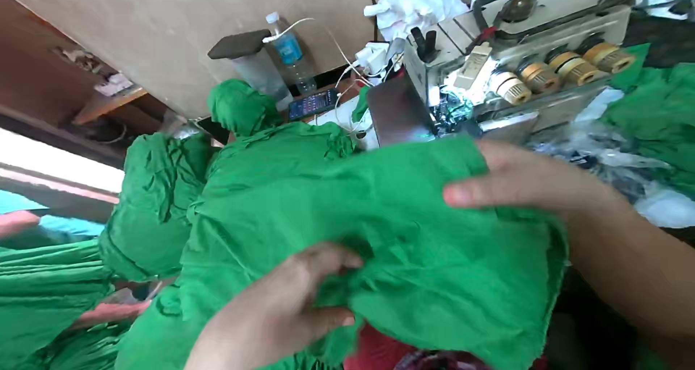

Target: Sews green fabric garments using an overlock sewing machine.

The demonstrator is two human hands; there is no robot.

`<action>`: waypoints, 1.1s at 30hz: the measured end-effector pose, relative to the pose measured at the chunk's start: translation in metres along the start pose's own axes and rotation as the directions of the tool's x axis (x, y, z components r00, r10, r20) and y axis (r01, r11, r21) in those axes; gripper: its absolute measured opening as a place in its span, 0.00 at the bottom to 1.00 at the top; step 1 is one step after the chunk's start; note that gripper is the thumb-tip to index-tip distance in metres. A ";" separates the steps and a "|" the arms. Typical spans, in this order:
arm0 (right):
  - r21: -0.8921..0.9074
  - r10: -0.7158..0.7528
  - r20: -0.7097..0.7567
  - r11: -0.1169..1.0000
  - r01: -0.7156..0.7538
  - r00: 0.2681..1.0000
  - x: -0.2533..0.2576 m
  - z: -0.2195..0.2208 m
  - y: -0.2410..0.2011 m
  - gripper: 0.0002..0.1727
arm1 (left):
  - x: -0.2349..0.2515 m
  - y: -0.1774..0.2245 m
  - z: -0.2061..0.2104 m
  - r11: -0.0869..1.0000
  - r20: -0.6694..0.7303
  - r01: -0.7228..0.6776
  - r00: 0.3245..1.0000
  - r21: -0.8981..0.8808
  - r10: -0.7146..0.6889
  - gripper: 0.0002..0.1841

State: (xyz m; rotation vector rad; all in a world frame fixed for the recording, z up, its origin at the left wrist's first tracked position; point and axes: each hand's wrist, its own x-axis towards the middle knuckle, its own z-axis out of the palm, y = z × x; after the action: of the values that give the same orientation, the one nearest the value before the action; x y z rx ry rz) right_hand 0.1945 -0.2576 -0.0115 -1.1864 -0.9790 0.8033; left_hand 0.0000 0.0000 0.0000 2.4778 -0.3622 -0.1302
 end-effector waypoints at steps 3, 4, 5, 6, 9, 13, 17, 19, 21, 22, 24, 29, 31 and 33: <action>0.004 0.162 0.138 0.986 -0.164 0.977 -0.033 -0.006 0.041 0.12 | 0.002 -0.015 0.007 0.995 -0.011 0.033 0.999 0.091 -0.032 0.19; 0.010 0.180 0.175 0.983 -0.184 0.968 -0.042 -0.005 0.054 0.13 | 0.007 -0.019 0.003 0.990 -0.091 0.040 0.995 0.138 -0.027 0.16; 0.001 0.186 0.203 0.982 -0.190 0.961 -0.049 -0.004 0.064 0.13 | 0.015 -0.023 0.000 0.983 -0.181 0.045 0.983 0.180 -0.012 0.14; -0.029 0.183 0.224 0.983 -0.181 0.957 -0.054 -0.002 0.072 0.13 | 0.024 -0.028 -0.002 0.976 -0.266 0.048 0.964 0.212 0.010 0.12; -0.164 0.153 0.279 0.980 -0.111 0.948 -0.062 0.003 0.081 0.13 | 0.060 -0.039 0.007 0.971 -0.372 -0.014 0.922 0.241 0.106 0.10; -0.312 0.220 0.356 0.944 -0.106 0.908 -0.068 0.017 0.084 0.13 | 0.103 -0.040 0.048 0.981 -0.177 -0.157 0.968 0.116 0.176 0.15; -0.423 0.347 0.385 0.890 -0.171 0.855 -0.072 0.025 0.100 0.16 | 0.125 -0.028 0.080 0.996 -0.037 -0.046 0.998 0.077 0.049 0.17; -0.528 0.455 0.388 0.823 -0.212 0.802 -0.074 0.027 0.105 0.17 | 0.132 -0.045 0.104 0.986 -0.162 -0.090 0.980 0.143 0.113 0.15; -0.651 0.536 0.369 0.732 -0.200 0.759 -0.077 0.024 0.104 0.19 | 0.136 -0.045 0.117 0.978 -0.226 -0.036 0.971 0.207 0.084 0.16; -0.691 0.523 0.327 0.701 -0.178 0.787 -0.080 0.019 0.104 0.19 | 0.137 -0.043 0.121 0.969 -0.229 -0.009 0.971 0.247 0.067 0.16; -0.724 0.382 0.161 0.672 -0.154 0.910 -0.084 0.006 0.105 0.16 | 0.137 -0.043 0.126 0.952 -0.211 0.010 0.976 0.305 0.057 0.17; -0.712 0.147 -0.334 0.608 -0.352 0.931 -0.056 -0.001 0.113 0.28 | 0.136 -0.043 0.121 0.963 -0.079 0.040 0.997 0.265 -0.020 0.10; -0.672 0.098 -0.380 0.654 -0.348 0.920 -0.046 0.006 0.127 0.27 | 0.134 -0.040 0.114 0.958 -0.123 -0.013 0.991 0.287 0.050 0.07; -0.663 -0.062 -0.401 0.708 -0.243 0.914 -0.043 0.011 0.137 0.15 | 0.129 -0.038 0.104 0.952 -0.178 -0.100 0.971 0.289 0.157 0.05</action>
State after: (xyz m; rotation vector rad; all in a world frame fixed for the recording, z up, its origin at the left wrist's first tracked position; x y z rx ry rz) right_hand 0.1672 -0.2646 -0.1530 -1.9939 -0.9020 0.2043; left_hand 0.1135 -0.0672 -0.1066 2.7029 -0.4830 0.2385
